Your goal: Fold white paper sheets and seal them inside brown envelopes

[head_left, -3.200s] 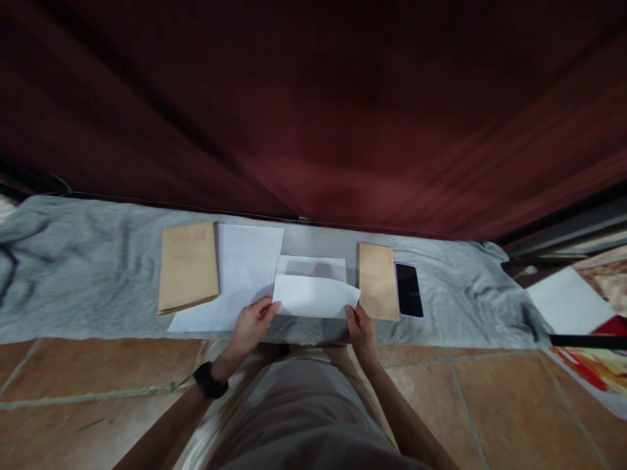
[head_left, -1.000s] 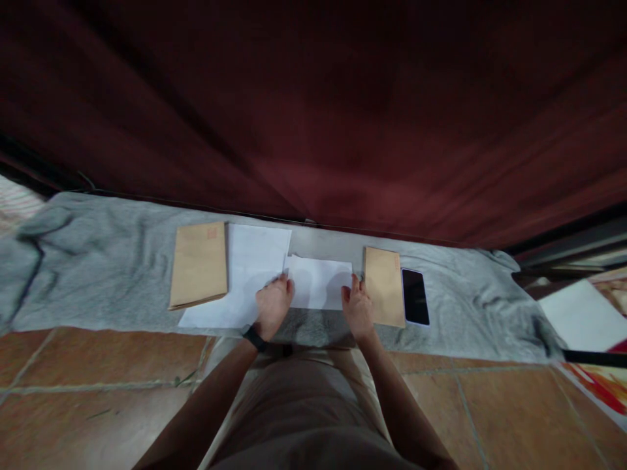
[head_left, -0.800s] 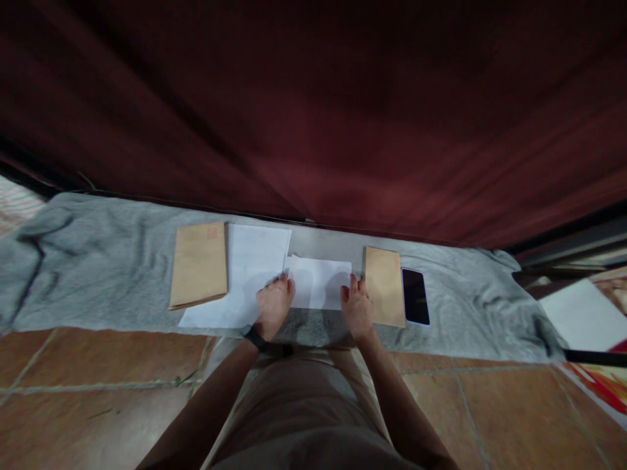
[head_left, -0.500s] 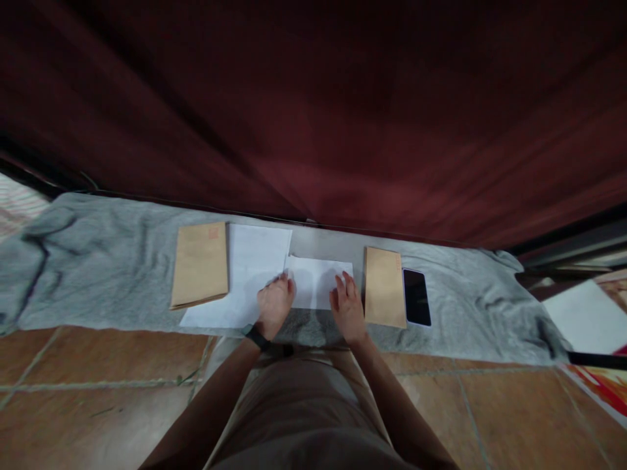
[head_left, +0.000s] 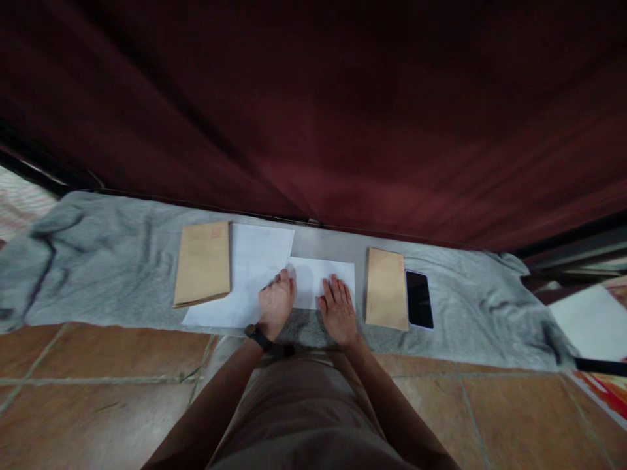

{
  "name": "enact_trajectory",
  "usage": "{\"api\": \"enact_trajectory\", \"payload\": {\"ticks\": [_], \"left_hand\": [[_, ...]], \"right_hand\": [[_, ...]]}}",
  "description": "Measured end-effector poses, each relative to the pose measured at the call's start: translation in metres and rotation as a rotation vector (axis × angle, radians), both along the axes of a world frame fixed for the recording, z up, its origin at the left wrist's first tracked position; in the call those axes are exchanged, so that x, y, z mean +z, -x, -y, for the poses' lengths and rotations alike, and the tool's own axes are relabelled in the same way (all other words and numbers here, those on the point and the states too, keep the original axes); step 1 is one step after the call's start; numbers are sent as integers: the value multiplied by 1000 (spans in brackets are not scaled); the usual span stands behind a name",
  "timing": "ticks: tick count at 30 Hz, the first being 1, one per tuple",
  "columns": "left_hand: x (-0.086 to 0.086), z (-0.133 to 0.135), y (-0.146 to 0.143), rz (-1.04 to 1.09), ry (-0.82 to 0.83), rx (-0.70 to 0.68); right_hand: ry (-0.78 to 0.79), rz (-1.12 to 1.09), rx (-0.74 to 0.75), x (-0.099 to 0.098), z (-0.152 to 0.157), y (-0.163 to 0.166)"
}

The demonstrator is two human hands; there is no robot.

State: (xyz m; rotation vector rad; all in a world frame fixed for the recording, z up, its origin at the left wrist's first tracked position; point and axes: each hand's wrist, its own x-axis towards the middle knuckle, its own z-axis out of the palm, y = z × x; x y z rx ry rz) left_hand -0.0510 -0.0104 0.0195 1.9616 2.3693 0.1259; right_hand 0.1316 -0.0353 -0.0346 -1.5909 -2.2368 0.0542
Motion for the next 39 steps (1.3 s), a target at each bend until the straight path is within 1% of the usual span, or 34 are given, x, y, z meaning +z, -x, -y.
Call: {"api": "enact_trajectory", "payload": {"ticks": [2,4,6,8,11,16,19,25,31,36,39], "left_hand": [[-4,4,0,-5,-86,-80],[-10,11,-4,18,-170,-211],[-17,20,-11,75,-220,-335],[-24,27,-21,118,-224,-410],[-31,32,-32,103,-172,-457],[-39,29,-37,31,-97,-477],[-41,23,-36,20,-76,-497],[-40,14,-37,46,-104,-486],[-43,14,-38,94,-143,-403],[-45,14,-40,110,-176,-347],[-45,15,-40,113,-186,-300]], "right_hand": [[-4,4,-6,0,1,1],[-1,-1,-6,1,1,1],[9,-11,-6,2,1,1],[29,-28,-10,3,0,1],[69,-63,-2,6,-6,4],[112,-81,115,11,-25,19],[125,-40,143,11,-36,24],[96,16,98,3,-53,10],[45,21,-11,-5,-69,-7],[-10,-12,-93,-12,-73,-16],[-17,-26,-158,-11,-70,-19]]}}
